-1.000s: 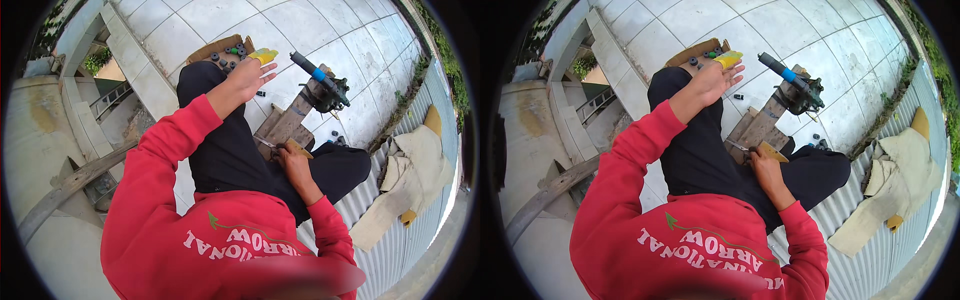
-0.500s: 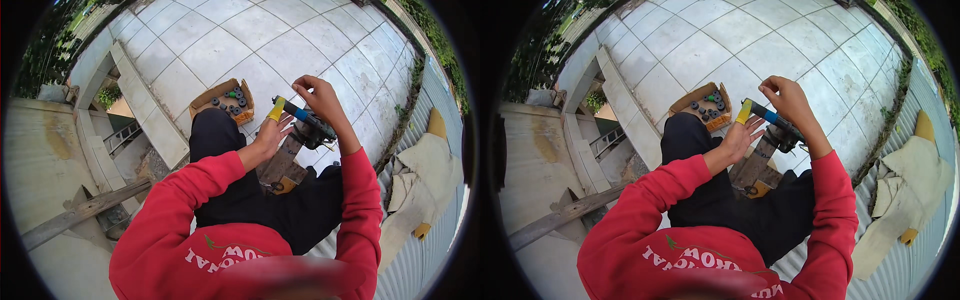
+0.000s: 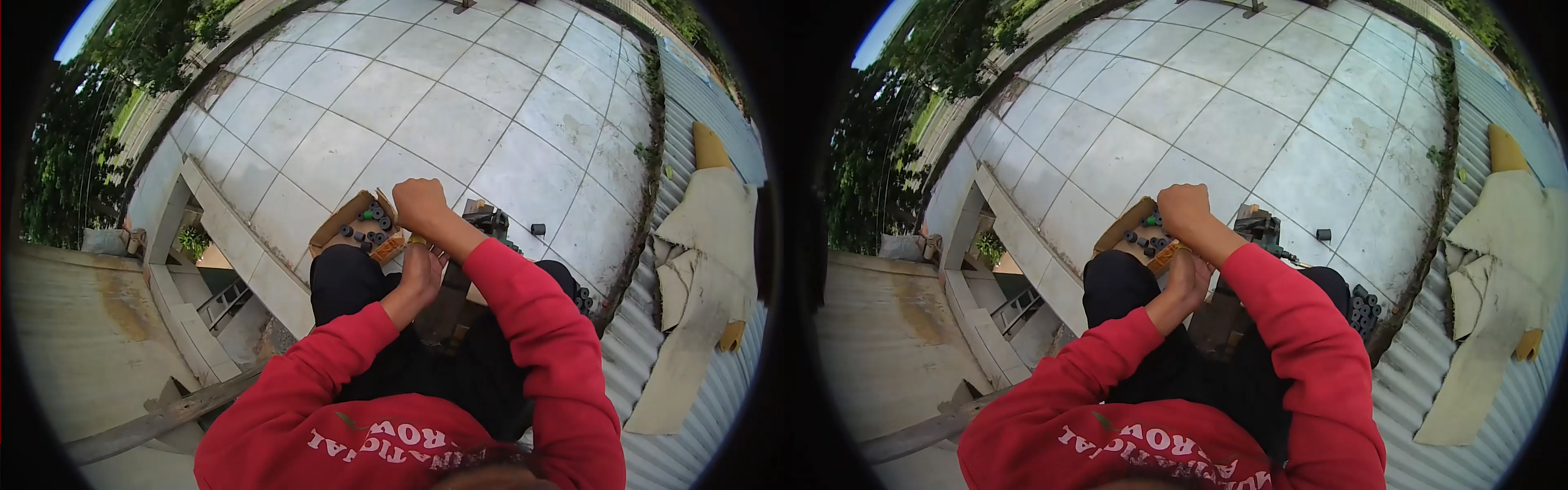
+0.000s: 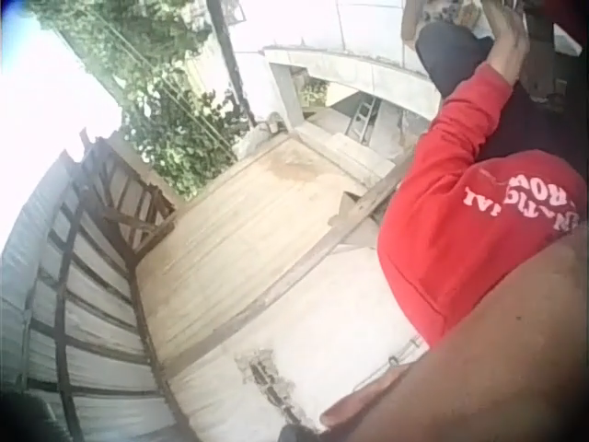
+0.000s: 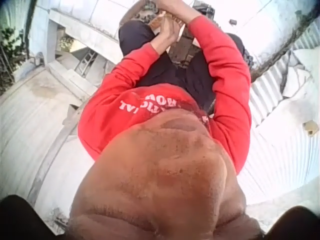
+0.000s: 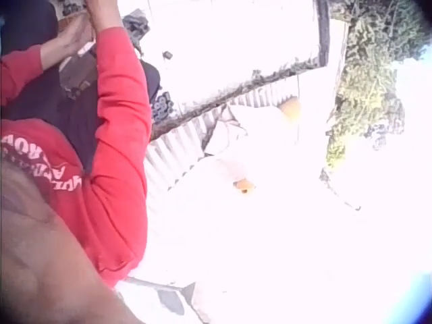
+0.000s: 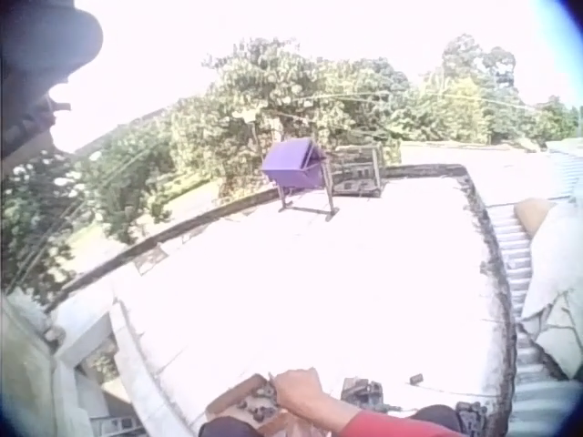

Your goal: Manually assemble and adjust mechanical components, including cylinders and spacers, onto a shaft or rod.

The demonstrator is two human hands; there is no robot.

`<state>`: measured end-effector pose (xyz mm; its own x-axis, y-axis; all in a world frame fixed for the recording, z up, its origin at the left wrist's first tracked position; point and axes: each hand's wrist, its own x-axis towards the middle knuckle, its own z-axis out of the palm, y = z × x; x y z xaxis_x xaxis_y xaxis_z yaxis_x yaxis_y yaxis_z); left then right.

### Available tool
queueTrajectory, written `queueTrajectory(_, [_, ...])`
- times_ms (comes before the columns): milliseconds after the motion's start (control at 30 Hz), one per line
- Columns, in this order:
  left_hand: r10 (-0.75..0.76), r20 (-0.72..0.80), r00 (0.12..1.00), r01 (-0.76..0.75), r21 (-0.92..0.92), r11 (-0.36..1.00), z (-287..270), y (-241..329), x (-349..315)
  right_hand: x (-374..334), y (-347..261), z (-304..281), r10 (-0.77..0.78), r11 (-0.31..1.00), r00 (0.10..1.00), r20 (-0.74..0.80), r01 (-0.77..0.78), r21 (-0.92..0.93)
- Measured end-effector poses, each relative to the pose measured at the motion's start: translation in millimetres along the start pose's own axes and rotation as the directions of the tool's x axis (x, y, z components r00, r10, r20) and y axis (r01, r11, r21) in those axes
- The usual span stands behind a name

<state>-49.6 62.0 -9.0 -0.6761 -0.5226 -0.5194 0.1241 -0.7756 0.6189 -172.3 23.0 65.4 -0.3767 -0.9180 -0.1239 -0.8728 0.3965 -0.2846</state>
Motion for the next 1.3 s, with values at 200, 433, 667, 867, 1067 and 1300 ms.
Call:
queueTrajectory(200, [0.069, 0.119, 0.991, -0.069, -0.005, 0.998, -7.0, 9.1, -2.8, 1.6, -16.8, 21.4, 0.038, 0.999, 0.996, -0.083, -0.036, 0.026])
queueTrajectory(433, [0.044, 0.132, 0.990, -0.041, -0.031, 0.999, -10.8, 5.8, 6.1, 6.0, -18.4, 26.2, 0.079, 0.996, 0.996, -0.041, -0.077, 0.036])
queueTrajectory(667, [0.044, 0.133, 0.990, -0.049, 0.035, 0.998, -11.4, 8.3, 4.6, 0.0, -22.0, 16.5, 0.049, 0.999, 0.987, -0.151, -0.051, -0.009])
queueTrajectory(867, [0.034, 0.138, 0.990, -0.036, 0.007, 0.999, -16.8, 4.5, 7.8, -4.1, -22.4, 11.8, 0.099, 0.994, 0.994, -0.054, -0.096, 0.058])
queueTrajectory(1067, [0.030, 0.153, 0.988, -0.035, 0.029, 0.999, -24.5, 1.0, 15.1, -6.5, -20.0, 14.8, 0.101, 0.994, 0.993, -0.057, -0.098, 0.039])
queueTrajectory(1300, [0.038, 0.147, 0.988, -0.036, -0.018, 0.999, -30.7, -2.9, 15.0, -3.7, -16.6, 14.1, 0.142, 0.970, 0.989, 0.050, -0.149, 0.190])
